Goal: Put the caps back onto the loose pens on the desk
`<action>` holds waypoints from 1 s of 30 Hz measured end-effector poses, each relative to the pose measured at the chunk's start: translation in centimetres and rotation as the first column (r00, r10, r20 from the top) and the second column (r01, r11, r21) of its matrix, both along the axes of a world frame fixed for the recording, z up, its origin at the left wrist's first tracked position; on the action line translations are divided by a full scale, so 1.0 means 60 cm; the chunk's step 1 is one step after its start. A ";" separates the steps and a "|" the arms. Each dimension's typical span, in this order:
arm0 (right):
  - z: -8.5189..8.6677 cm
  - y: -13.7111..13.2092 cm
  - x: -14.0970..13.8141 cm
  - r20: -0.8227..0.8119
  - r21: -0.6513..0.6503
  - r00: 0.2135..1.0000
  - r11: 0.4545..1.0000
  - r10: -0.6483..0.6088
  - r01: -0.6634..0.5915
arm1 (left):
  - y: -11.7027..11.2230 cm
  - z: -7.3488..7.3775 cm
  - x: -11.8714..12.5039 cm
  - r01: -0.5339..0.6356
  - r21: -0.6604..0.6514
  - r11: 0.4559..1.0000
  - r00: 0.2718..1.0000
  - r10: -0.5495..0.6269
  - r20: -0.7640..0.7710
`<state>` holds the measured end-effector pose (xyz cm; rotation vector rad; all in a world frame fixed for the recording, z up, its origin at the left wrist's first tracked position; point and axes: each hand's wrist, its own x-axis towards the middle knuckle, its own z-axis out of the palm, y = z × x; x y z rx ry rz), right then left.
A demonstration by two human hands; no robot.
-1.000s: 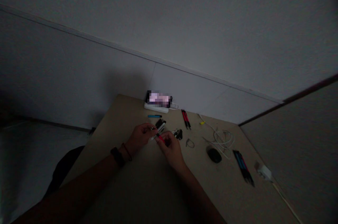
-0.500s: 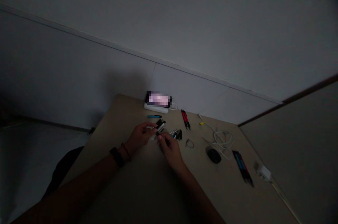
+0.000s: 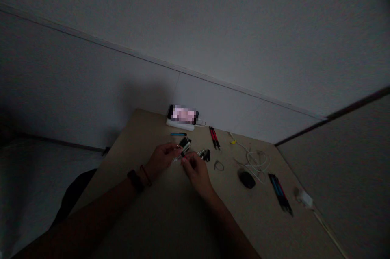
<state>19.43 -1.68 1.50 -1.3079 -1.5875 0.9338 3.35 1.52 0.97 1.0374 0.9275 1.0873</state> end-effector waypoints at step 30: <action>0.003 0.001 0.003 0.014 -0.004 1.000 1.000 0.011 -0.011 | 0.003 -0.003 0.000 -0.022 0.034 0.999 0.998 0.024 -0.054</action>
